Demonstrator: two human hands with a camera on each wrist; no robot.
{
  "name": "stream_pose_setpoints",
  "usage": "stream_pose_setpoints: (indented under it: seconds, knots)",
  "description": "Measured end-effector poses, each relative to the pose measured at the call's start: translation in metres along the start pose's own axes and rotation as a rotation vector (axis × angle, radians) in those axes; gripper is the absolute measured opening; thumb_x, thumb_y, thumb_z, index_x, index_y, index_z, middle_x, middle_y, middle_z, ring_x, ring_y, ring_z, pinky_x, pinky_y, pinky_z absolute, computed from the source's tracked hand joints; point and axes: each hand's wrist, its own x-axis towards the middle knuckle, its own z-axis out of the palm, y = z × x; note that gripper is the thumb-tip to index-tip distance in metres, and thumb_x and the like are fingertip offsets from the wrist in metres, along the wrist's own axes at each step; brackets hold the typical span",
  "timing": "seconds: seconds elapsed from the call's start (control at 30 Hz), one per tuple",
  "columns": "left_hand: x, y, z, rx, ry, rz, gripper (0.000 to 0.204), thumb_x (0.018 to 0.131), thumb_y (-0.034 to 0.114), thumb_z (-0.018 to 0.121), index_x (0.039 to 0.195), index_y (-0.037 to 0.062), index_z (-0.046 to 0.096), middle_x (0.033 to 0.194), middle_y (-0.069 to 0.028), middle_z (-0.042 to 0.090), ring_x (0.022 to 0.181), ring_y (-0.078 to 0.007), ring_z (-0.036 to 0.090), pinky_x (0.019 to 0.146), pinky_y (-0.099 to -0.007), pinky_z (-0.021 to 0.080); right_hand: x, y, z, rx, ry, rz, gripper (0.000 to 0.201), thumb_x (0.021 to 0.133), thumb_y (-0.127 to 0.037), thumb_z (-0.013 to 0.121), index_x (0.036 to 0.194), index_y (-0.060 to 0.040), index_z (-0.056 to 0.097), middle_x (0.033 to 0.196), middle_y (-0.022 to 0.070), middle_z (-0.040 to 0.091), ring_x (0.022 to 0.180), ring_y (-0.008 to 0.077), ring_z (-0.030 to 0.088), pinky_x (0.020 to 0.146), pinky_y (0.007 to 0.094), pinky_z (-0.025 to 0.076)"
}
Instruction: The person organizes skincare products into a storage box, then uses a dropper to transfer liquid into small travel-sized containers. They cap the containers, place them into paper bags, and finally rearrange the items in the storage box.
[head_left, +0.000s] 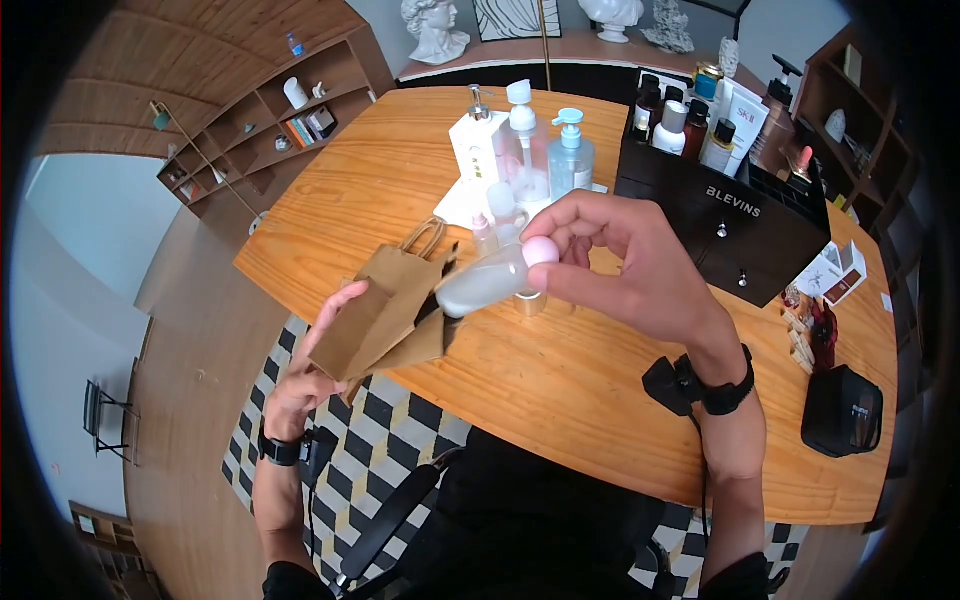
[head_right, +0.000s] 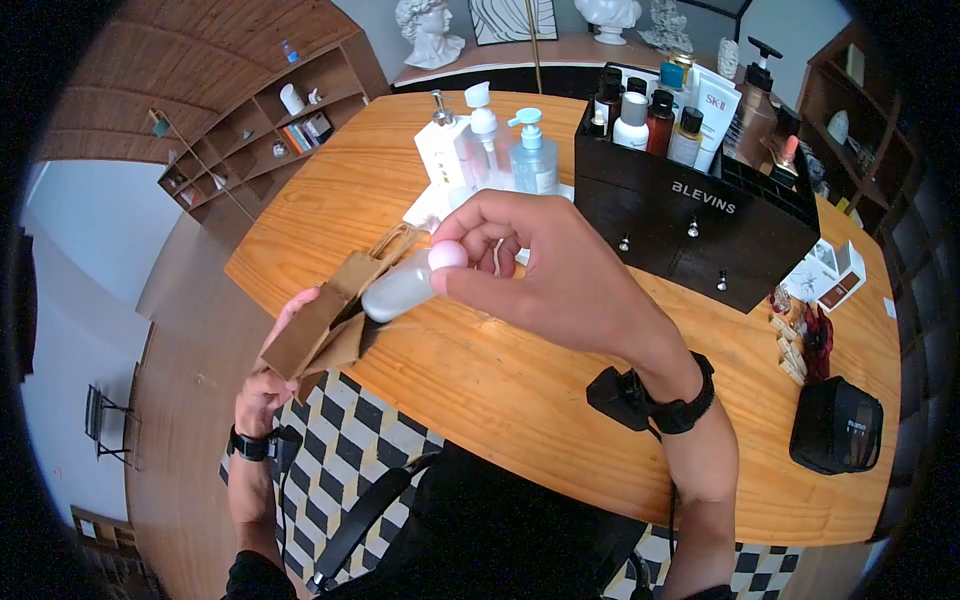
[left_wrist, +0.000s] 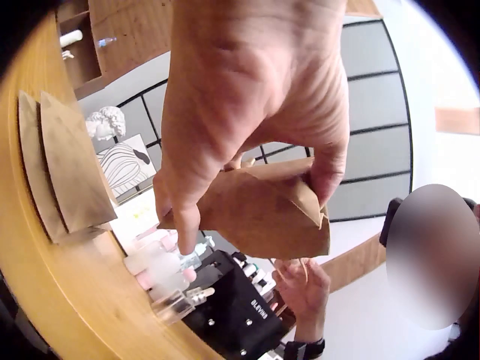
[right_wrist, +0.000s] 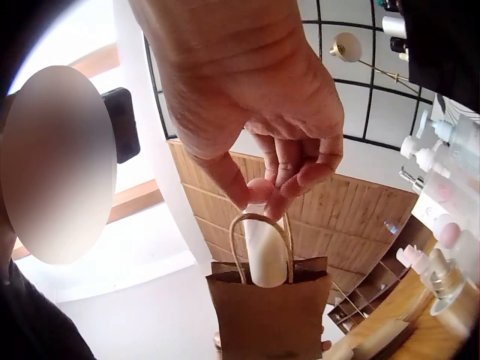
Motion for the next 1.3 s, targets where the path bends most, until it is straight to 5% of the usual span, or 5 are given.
stream_pose_setpoints:
  seconds: [0.43,0.7,0.93,1.23,1.3]
  knots:
    - [0.005,-0.02,0.041,-0.073,0.057,0.156,0.087,0.082,0.028,0.057,0.162,0.0057,0.035,0.158,-0.0204,0.047,0.145,-0.0371,0.052,0.123,-0.0484,0.042,-0.005,0.002,0.031,-0.089,-0.284,-0.021,0.017,0.094,-0.013,0.074,0.098,0.0018,0.068,0.085,0.014,0.073,0.078,0.0211,0.072,0.073,0.0348,0.055]
    - [0.003,-0.031,0.045,-0.425,0.022,-0.164,0.085,0.085,0.029,0.059,0.163,0.0058,0.036,0.16,-0.0191,0.048,0.144,-0.0366,0.052,0.119,-0.0529,0.045,-0.017,0.0,0.041,-0.357,-0.327,-0.031,0.017,0.099,-0.008,0.061,0.104,0.0046,0.051,0.075,0.0228,0.066,0.077,0.0446,0.068,0.069,0.051,0.051]
    - [0.008,-0.039,0.05,-0.347,0.025,-0.187,0.09,0.084,0.027,0.066,0.166,0.0079,0.033,0.16,-0.0171,0.047,0.146,-0.0332,0.05,0.121,-0.0494,0.043,-0.017,0.006,0.051,-0.232,-0.429,0.112,0.014,0.101,-0.006,0.057,0.111,0.0033,0.055,0.096,0.0218,0.07,0.097,0.0459,0.07,0.087,0.0514,0.055]
    - [0.011,-0.035,0.072,-0.291,-0.206,-0.248,0.106,0.082,0.025,0.074,0.173,0.0107,0.019,0.165,-0.0172,0.043,0.149,-0.0316,0.046,0.124,-0.0476,0.038,-0.023,0.021,0.056,-0.093,-0.648,-0.196,0.026,0.092,0.0,0.062,0.116,0.0098,0.06,0.112,0.0307,0.066,0.111,0.0471,0.065,0.096,0.0488,0.054]
    - [0.011,-0.035,0.083,-0.259,-0.143,-0.236,0.106,0.077,0.026,0.071,0.17,0.0047,0.025,0.147,-0.0139,0.057,0.131,-0.0257,0.06,0.113,-0.0414,0.05,-0.026,0.018,0.053,-0.097,-0.734,-0.014,0.028,0.089,-0.001,0.067,0.115,0.0083,0.062,0.115,0.0292,0.066,0.113,0.045,0.064,0.099,0.0473,0.053]
